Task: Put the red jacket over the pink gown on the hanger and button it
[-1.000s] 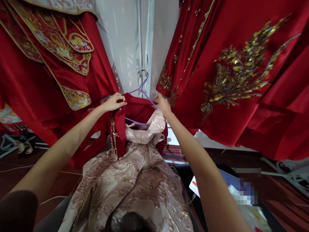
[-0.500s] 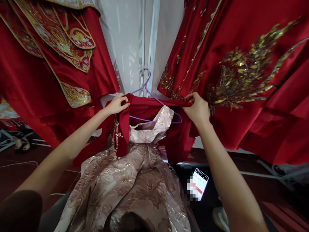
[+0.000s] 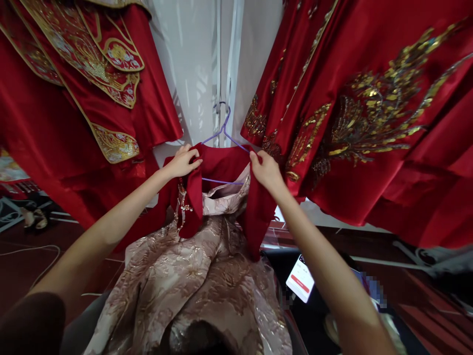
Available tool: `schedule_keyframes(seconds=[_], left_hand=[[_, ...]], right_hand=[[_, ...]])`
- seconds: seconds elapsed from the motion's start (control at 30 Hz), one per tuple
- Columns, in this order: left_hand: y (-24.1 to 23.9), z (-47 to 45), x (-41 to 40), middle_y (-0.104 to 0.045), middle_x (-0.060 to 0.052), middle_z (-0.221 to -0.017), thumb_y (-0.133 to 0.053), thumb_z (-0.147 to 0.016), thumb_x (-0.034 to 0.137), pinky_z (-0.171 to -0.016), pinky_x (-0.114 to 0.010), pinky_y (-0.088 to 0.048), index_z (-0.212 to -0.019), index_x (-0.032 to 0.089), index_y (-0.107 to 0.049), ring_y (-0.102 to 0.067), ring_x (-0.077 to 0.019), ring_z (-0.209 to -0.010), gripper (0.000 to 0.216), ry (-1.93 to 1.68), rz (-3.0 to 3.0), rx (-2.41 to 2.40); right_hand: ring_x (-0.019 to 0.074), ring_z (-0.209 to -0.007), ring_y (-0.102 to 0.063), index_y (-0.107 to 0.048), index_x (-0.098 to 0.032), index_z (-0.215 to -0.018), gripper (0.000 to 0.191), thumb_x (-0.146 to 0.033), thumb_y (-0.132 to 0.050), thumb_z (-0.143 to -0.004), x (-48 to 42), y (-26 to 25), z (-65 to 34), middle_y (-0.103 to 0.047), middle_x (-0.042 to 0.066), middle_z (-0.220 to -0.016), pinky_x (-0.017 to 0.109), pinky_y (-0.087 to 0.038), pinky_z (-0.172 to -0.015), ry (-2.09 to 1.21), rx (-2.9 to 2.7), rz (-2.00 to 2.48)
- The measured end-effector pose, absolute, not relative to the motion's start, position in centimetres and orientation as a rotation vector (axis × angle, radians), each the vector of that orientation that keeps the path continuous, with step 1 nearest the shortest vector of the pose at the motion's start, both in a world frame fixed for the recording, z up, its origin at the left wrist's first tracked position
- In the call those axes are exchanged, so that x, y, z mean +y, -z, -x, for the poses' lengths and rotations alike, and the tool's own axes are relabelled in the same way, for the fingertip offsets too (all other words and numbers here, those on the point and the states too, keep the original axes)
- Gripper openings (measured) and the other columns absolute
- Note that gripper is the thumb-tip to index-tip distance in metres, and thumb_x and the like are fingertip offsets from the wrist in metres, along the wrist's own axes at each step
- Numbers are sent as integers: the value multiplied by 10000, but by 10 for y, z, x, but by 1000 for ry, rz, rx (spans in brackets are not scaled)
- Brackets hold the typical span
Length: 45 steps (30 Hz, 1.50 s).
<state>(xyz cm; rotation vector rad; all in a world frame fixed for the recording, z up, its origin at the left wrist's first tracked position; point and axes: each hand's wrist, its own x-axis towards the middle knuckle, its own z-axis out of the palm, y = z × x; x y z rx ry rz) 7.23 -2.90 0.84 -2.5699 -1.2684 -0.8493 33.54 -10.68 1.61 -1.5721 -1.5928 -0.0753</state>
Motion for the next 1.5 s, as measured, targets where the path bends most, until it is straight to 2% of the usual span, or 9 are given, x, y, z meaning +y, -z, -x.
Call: schedule_keyframes(seconds=[0.23, 0.43, 0.57, 0.67, 0.83, 0.97, 1.17, 1.3, 1.5], left_hand=[[-12, -73, -32, -452, -87, -904, -521, -822, 291, -834, -429, -371, -834, 185, -523, -470, -287, -939, 106, 913, 2593, -1302], [3, -80, -58, -441, -133, -1101, -482, -869, 351, -934, -452, -323, -847, 182, -516, -372, -321, -1147, 173, 1306, 2361, -1381], [16, -91, -80, -507, -54, -851, -383, -922, 351, -815, -347, -402, -845, 206, -470, -516, -196, -865, 186, 1445, 2537, -1424], [19, -101, -88, -496, 4, -712, -366, -930, 378, -707, -283, -426, -806, 214, -440, -517, -136, -693, 218, 1522, 2820, -1359], [26, -109, -95, -551, -15, -758, -263, -945, 382, -645, -254, -477, -872, 199, -478, -553, -111, -667, 292, 2152, 2980, -1412], [39, -106, -104, -583, -29, -902, -427, -885, 288, -720, -259, -512, -1006, 212, -505, -592, -106, -773, 162, 2404, 2956, -1252], [56, -106, -104, -575, -20, -878, -552, -799, 225, -652, -229, -499, -970, 200, -482, -580, -87, -700, 186, 2341, 2691, -1371], [53, -101, -106, -578, 8, -744, -520, -800, 198, -629, -218, -463, -796, 191, -515, -557, -92, -656, 9, 1945, 2725, -1325], [33, -92, -125, -566, -4, -753, -487, -819, 203, -651, -245, -453, -774, 193, -530, -541, -109, -650, 63, 1533, 2737, -1144]], right_hand=[[196, -621, -542, -436, -234, -720, 356, -512, -314, -905, -99, 0, -242, -524, 26, -630, 283, -380, -643, -16, -1692, 1348], [122, -608, -488, -385, -236, -823, 319, -480, -577, -748, -98, 32, -250, -504, -31, -708, 244, -400, -609, -434, -1540, 1113], [105, -635, -481, -378, -234, -819, 282, -356, -605, -704, -99, 42, -253, -467, -46, -729, 235, -408, -622, -604, -1615, 923], [99, -648, -474, -399, -227, -789, 209, -280, -582, -705, -103, 35, -249, -446, -52, -706, 231, -413, -645, -668, -1662, 842], [104, -727, -546, -483, -222, -822, 192, -300, -611, -702, -108, 32, -257, -543, -33, -786, 248, -460, -721, -955, -1563, 783], [120, -812, -596, -578, -226, -938, 255, -336, -636, -716, -111, 41, -270, -613, 0, -880, 278, -494, -778, -1104, -1499, 735], [141, -829, -621, -647, -220, -971, 355, -388, -729, -670, -115, 45, -271, -662, 22, -889, 285, -533, -746, -1008, -1482, 773], [143, -816, -620, -667, -210, -940, 327, -383, -739, -671, -120, 41, -269, -661, 18, -854, 288, -543, -732, -932, -1516, 766], [158, -806, -632, -691, -208, -967, 329, -394, -719, -697, -128, 35, -267, -676, 34, -858, 322, -545, -770, -736, -1578, 819]])
